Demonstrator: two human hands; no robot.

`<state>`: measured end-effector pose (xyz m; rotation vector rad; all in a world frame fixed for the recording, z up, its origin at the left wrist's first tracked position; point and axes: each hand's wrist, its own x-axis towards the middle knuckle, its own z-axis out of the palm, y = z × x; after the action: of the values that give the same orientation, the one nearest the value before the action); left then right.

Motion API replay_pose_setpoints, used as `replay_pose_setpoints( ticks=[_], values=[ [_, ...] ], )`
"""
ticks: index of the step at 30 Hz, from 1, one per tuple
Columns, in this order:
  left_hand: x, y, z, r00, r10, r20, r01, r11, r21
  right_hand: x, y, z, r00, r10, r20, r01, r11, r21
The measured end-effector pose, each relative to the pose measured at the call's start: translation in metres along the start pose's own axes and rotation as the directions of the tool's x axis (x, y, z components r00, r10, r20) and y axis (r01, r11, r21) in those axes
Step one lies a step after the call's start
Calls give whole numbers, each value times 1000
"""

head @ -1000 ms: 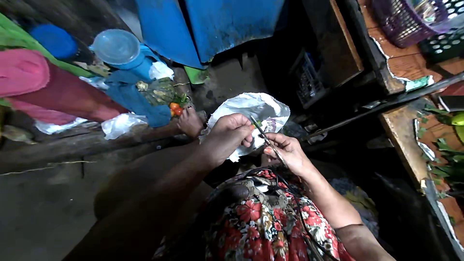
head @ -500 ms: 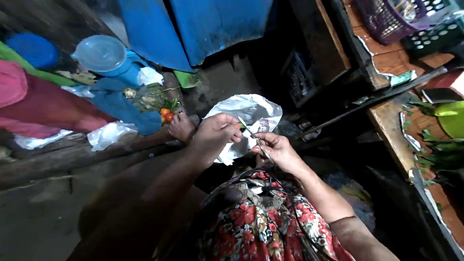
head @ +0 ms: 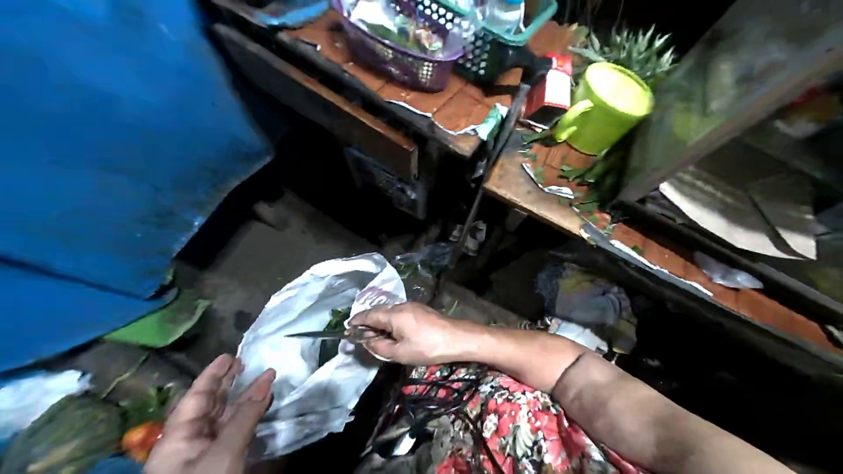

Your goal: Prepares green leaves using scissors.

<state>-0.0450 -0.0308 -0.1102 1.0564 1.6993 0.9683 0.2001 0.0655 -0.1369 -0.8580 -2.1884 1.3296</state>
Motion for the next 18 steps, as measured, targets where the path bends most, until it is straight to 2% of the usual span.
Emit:
replay_pose_setpoints(
  ticks=[4,8,11,14,18],
  values=[
    [0,1,5,998,61,17,-61,998,13,-17,4,-37,990,40,-133,-65,980,-188],
    [-1,4,7,997,72,13,-72,997,-14,-38,7,-91,957,66,-284,-180,900,-398],
    [-3,7,8,998,60,11,-60,998,-11,-52,12,-138,906,23,-422,-281,780,-559],
    [-5,6,7,997,79,19,-78,996,-31,-57,24,-180,864,-50,-501,-357,642,-679],
    [-7,5,7,996,87,14,-86,994,-62,-49,36,-227,813,-33,-582,-485,516,-706]
  ],
)
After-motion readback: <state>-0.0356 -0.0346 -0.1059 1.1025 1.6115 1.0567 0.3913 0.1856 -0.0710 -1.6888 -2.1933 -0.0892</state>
